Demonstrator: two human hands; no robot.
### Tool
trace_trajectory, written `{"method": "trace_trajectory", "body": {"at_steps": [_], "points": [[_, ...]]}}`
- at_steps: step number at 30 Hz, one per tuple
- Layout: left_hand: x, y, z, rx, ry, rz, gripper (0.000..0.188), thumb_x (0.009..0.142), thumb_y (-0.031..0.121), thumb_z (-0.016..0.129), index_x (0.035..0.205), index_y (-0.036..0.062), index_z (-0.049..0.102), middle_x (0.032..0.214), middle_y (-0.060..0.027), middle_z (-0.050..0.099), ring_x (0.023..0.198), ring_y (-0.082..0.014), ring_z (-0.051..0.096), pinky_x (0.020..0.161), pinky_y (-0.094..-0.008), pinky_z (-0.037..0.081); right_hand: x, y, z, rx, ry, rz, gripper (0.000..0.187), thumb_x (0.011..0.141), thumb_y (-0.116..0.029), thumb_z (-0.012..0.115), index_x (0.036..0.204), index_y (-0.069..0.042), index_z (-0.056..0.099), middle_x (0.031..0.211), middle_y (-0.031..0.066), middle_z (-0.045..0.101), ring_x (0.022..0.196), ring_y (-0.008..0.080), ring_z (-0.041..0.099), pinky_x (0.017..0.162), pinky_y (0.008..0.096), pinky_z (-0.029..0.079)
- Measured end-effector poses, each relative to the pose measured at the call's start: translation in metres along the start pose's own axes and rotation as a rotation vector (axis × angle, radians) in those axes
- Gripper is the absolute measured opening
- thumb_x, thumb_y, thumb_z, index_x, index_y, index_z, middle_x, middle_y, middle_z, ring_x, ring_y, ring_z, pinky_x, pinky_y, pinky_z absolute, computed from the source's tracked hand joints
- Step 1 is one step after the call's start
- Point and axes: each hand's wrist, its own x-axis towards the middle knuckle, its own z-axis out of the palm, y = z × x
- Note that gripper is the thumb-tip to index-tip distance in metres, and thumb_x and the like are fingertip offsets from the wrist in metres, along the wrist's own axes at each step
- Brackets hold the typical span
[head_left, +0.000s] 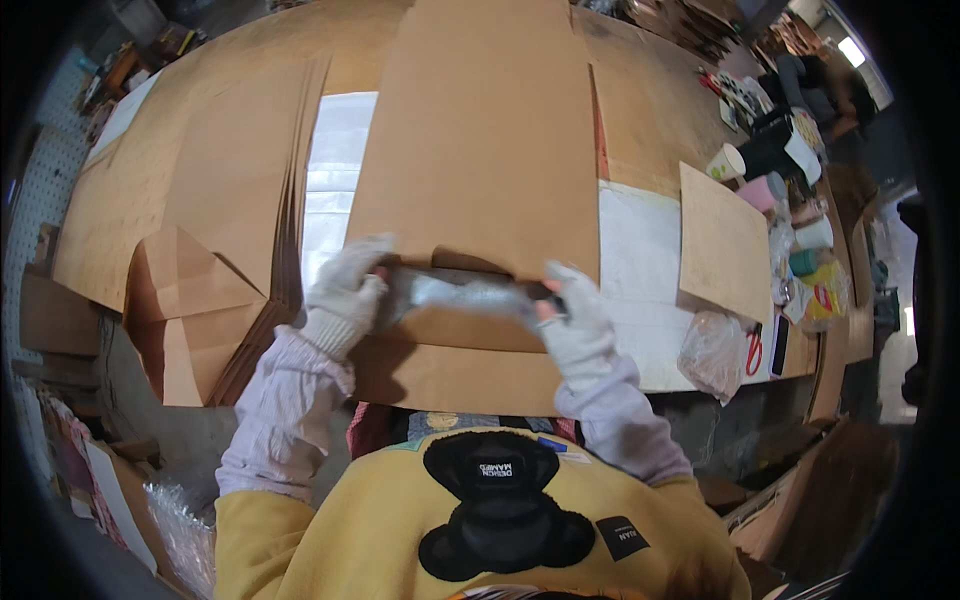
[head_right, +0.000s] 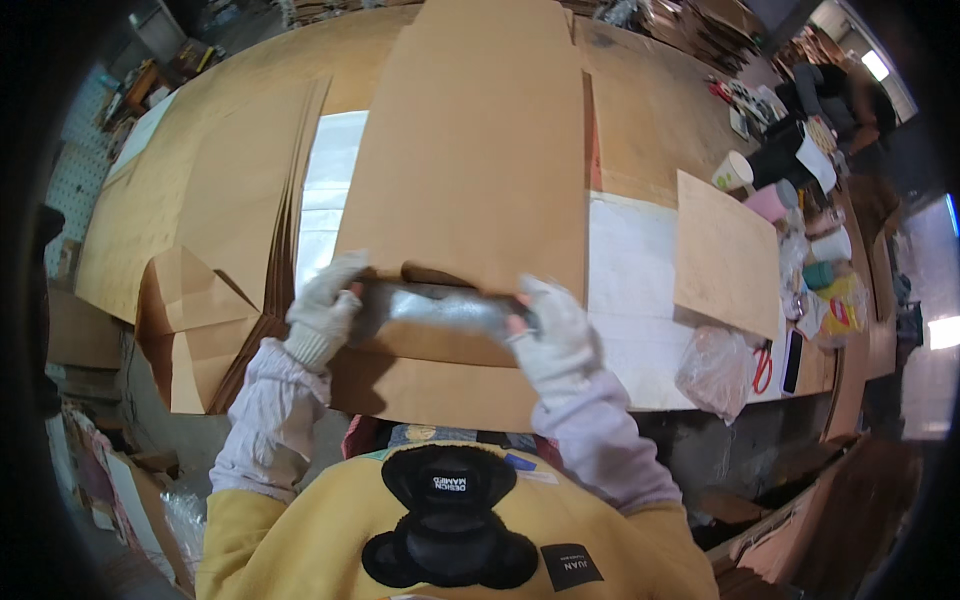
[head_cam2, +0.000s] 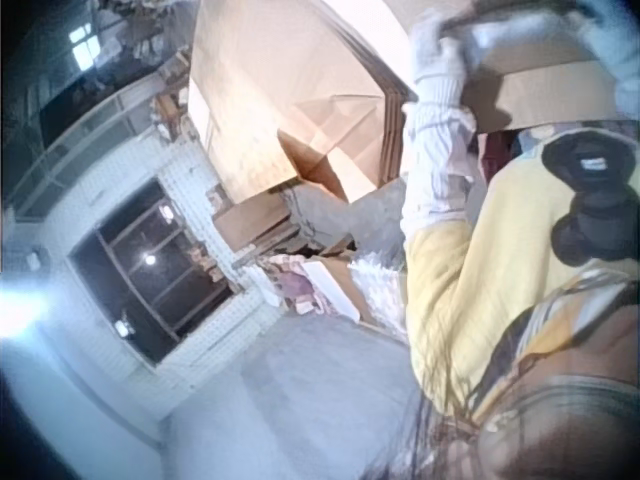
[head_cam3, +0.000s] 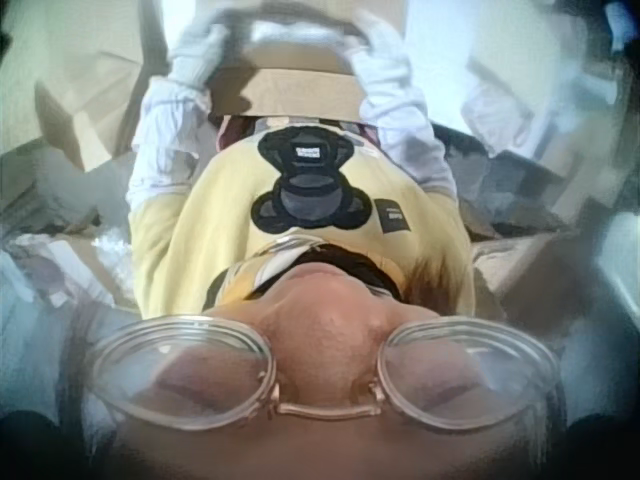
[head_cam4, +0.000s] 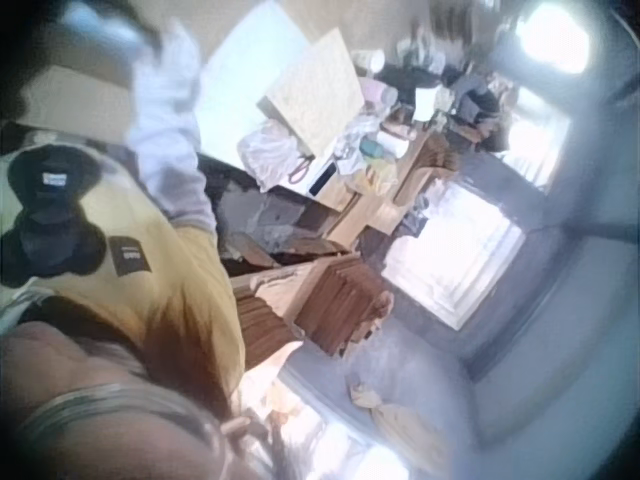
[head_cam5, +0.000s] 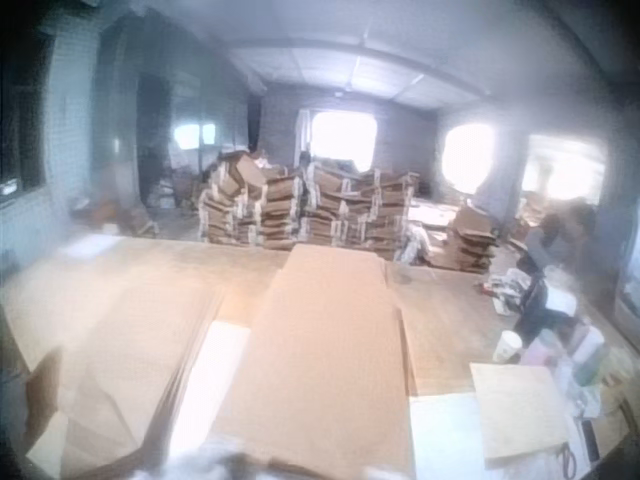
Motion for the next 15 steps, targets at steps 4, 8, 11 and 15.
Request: {"method": "trace_trajectory", "body": {"at_steps": [4, 8, 11, 15], "points": [[-0.016, -0.018, -0.025, 0.556, -0.316, -0.56, 0.065, 0.079, 0.033, 0.086, 0.137, 0.0136, 0.065, 0.147, -0.013, 0.06, 0.129, -0.0336, 0.063, 0.11, -0.044, 0.051, 0.0, 0.009, -0.016, -0.641, -0.105, -0.323, 0.077, 0.068, -0.034, 0.094, 0.13, 0.0, 0.064, 0.127, 0.0241, 0.066, 0.116, 0.042, 0.065, 0.103, 0.0507, 0.051], [-0.008, -0.024, -0.028, 0.364, -0.335, -0.716, 0.044, 0.086, 0.029, 0.08, 0.126, 0.0114, 0.072, 0.12, -0.0072, 0.077, 0.113, -0.0228, 0.073, 0.094, -0.0374, 0.059, 0.056, 0.031, -0.016, -0.313, -0.174, 0.087, 0.067, 0.074, -0.033, 0.092, 0.128, -0.003, 0.064, 0.107, 0.0202, 0.072, 0.103, 0.0364, 0.07, 0.091, 0.0442, 0.056], [-0.007, -0.033, -0.026, 0.271, -0.261, -0.735, 0.031, 0.091, 0.018, 0.073, 0.121, 0.0104, 0.072, 0.096, -0.005, 0.081, 0.094, -0.0193, 0.078, 0.085, -0.0356, 0.06, 0.113, 0.049, -0.019, -0.271, 0.067, 0.171, 0.056, 0.082, -0.024, 0.087, 0.13, -0.006, 0.065, 0.107, 0.0185, 0.073, 0.104, 0.036, 0.069, 0.091, 0.0431, 0.055], [-0.021, -0.052, -0.015, 0.178, -0.154, -0.617, 0.019, 0.09, 0.012, 0.069, 0.108, 0.0072, 0.07, 0.099, -0.0082, 0.076, 0.092, -0.019, 0.077, 0.081, -0.0359, 0.059, 0.127, 0.014, -0.018, -0.777, 0.344, -0.251, 0.044, 0.084, -0.013, 0.079, 0.127, -0.005, 0.07, 0.118, 0.0158, 0.073, 0.108, 0.0372, 0.069, 0.097, 0.0443, 0.054]]}}
